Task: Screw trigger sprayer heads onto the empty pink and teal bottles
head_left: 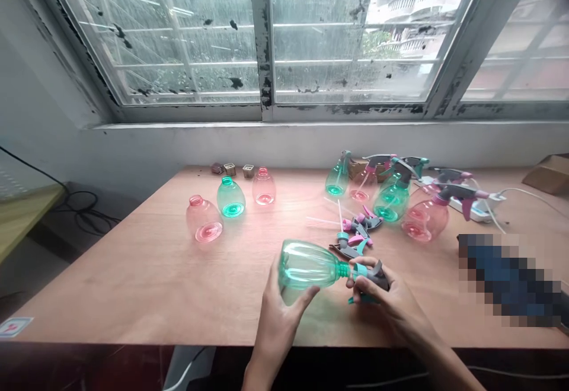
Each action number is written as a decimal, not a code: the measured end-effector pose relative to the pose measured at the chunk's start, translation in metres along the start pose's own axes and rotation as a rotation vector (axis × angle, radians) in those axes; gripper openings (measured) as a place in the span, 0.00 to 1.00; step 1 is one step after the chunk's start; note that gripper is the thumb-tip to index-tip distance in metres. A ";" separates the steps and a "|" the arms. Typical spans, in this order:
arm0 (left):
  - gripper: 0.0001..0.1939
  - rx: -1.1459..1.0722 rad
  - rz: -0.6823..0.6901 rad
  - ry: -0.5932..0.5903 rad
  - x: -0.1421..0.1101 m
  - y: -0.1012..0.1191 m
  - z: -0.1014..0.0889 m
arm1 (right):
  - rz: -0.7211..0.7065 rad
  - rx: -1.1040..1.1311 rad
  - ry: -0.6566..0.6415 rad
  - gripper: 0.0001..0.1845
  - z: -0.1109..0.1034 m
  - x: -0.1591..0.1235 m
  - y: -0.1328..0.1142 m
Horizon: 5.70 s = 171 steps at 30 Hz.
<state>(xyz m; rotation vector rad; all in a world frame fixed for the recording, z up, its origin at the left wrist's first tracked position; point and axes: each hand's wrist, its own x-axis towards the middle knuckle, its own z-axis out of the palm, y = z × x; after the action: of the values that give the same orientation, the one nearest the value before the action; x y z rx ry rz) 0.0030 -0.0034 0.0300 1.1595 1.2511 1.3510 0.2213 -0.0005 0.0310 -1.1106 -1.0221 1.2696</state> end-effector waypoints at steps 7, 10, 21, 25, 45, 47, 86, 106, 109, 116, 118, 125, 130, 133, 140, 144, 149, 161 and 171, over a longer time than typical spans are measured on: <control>0.44 0.092 0.138 -0.149 0.006 -0.008 -0.005 | 0.050 0.072 0.040 0.35 -0.003 -0.008 0.009; 0.54 0.087 0.091 -0.169 0.003 -0.008 -0.006 | 0.066 0.039 -0.038 0.32 -0.005 -0.009 0.009; 0.51 0.107 0.111 -0.243 0.003 -0.008 -0.014 | -0.017 -0.061 -0.178 0.25 -0.018 -0.004 0.019; 0.45 0.130 0.148 -0.305 0.004 -0.020 -0.016 | 0.051 0.063 -0.121 0.29 -0.020 -0.001 0.021; 0.54 0.178 0.129 -0.273 0.005 -0.024 -0.014 | 0.034 0.013 -0.186 0.27 -0.021 -0.002 0.021; 0.60 0.188 0.118 -0.264 0.005 -0.022 -0.014 | 0.015 -0.012 -0.199 0.26 -0.021 -0.003 0.019; 0.50 0.261 0.074 -0.263 0.004 -0.008 -0.010 | 0.035 0.056 -0.198 0.32 -0.018 -0.004 0.012; 0.52 0.276 0.174 -0.288 0.002 -0.013 -0.014 | 0.031 0.074 -0.173 0.33 -0.019 -0.003 0.015; 0.50 0.248 0.160 -0.291 0.002 -0.014 -0.013 | 0.042 0.067 -0.176 0.33 -0.017 -0.004 0.011; 0.44 0.251 0.215 -0.293 0.003 -0.029 -0.016 | 0.082 0.110 -0.159 0.36 -0.019 -0.003 0.014; 0.46 0.246 0.200 -0.298 0.003 -0.029 -0.016 | 0.077 0.111 -0.158 0.36 -0.019 -0.002 0.015; 0.57 0.225 0.134 -0.317 0.000 -0.016 -0.014 | 0.028 0.058 -0.179 0.33 -0.018 -0.005 0.011; 0.56 0.199 0.124 -0.317 0.001 -0.015 -0.013 | 0.038 0.089 -0.172 0.33 -0.020 -0.003 0.015; 0.57 0.249 0.138 -0.312 0.000 -0.019 -0.014 | 0.023 0.126 -0.163 0.31 -0.022 -0.001 0.021; 0.60 0.307 0.144 -0.341 -0.002 -0.022 -0.016 | 0.004 0.131 -0.168 0.31 -0.023 0.001 0.024; 0.60 0.276 0.154 -0.343 -0.002 -0.022 -0.016 | 0.019 0.107 -0.171 0.32 -0.024 0.000 0.024; 0.59 0.309 0.174 -0.342 0.001 -0.024 -0.014 | -0.011 0.129 -0.150 0.30 -0.024 0.001 0.027; 0.56 0.359 0.242 -0.345 0.001 -0.028 -0.016 | -0.014 0.148 -0.158 0.29 -0.024 0.001 0.028; 0.58 0.331 0.162 -0.344 -0.002 -0.016 -0.014 | 0.003 0.140 -0.157 0.30 -0.024 0.001 0.026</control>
<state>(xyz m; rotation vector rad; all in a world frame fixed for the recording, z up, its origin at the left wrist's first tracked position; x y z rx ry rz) -0.0103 -0.0067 0.0132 1.6774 1.1715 1.0196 0.2398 -0.0017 0.0009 -0.9169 -1.0305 1.4258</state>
